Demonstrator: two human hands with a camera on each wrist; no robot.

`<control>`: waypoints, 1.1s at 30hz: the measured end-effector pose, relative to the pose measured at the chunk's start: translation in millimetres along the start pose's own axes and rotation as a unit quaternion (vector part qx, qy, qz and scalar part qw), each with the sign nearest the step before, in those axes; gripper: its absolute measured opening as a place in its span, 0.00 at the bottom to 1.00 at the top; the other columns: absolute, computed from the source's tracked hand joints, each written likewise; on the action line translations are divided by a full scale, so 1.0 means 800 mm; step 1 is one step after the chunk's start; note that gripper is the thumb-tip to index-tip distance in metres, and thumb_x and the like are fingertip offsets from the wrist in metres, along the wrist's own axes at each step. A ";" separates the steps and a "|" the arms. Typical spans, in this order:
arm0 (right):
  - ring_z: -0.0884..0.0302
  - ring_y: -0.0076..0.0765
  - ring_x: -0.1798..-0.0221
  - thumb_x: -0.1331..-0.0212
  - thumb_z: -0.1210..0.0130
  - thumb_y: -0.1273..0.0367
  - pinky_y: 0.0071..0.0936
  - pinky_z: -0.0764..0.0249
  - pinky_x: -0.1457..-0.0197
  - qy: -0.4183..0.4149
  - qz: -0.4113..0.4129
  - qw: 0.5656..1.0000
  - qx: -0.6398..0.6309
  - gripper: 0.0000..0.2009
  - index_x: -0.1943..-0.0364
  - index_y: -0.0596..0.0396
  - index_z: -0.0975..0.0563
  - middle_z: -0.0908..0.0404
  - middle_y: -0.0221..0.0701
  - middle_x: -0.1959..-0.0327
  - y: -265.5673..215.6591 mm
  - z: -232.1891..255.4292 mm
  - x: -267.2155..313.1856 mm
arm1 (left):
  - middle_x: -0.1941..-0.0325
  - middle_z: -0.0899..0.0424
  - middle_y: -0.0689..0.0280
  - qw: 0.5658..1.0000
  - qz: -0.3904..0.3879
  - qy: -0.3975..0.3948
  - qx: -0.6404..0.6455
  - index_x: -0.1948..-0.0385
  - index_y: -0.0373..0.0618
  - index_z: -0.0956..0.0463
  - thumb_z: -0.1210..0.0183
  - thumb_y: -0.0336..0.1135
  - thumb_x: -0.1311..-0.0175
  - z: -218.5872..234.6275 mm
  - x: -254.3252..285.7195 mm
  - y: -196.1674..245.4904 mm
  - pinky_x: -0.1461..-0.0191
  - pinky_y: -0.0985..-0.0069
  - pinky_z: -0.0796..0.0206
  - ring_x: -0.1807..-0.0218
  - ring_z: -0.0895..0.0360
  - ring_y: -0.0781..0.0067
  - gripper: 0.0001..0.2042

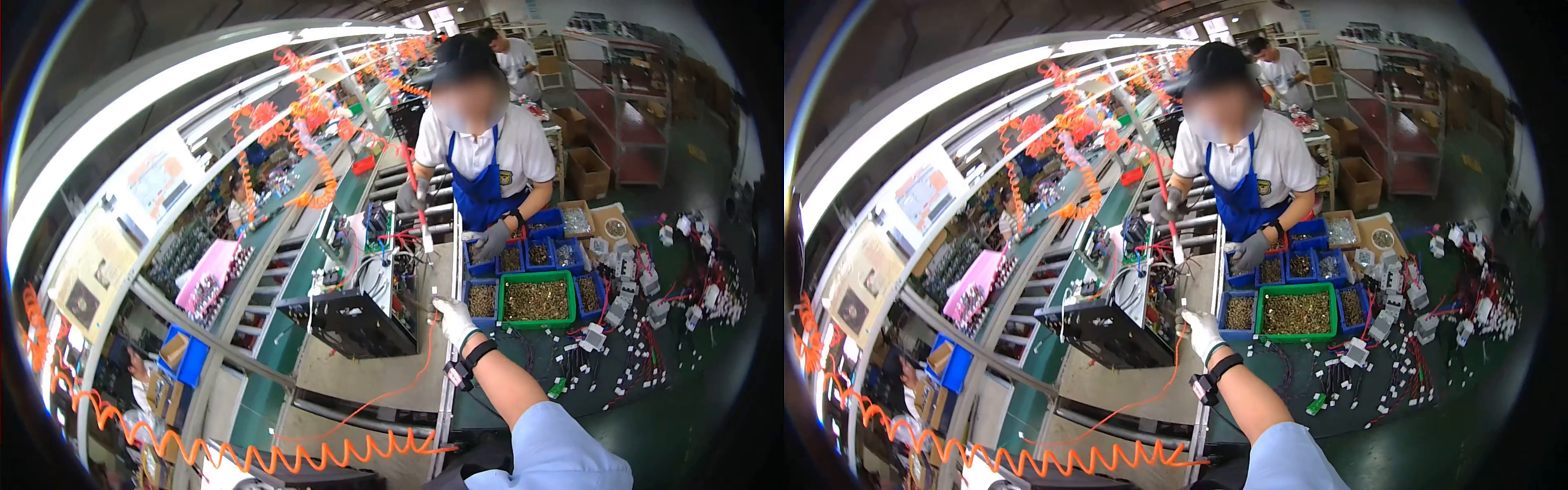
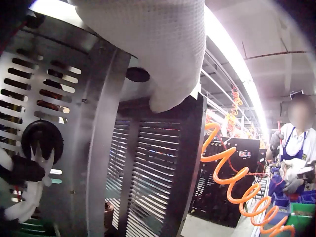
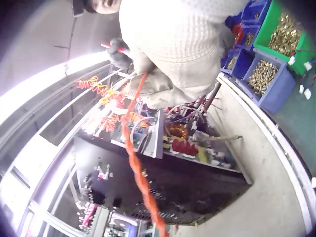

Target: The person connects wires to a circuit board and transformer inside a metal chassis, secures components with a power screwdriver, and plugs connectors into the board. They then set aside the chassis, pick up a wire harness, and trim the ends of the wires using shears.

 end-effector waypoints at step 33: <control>0.26 0.27 0.49 0.34 0.49 0.68 0.28 0.29 0.46 -0.525 0.493 0.688 0.088 0.16 0.45 0.59 0.27 0.24 0.34 0.46 -0.432 -0.402 0.415 | 0.39 0.29 0.49 0.911 0.234 0.213 0.264 0.43 0.34 0.32 0.45 0.19 0.52 0.095 0.266 -0.242 0.35 0.62 0.41 0.38 0.32 0.51 0.27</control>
Point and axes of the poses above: each hand's wrist, its own x-axis away from the middle knuckle, its own z-axis out of the back of the hand, y = z × x, the point moved 2 cm from there along -x, towards the middle knuckle
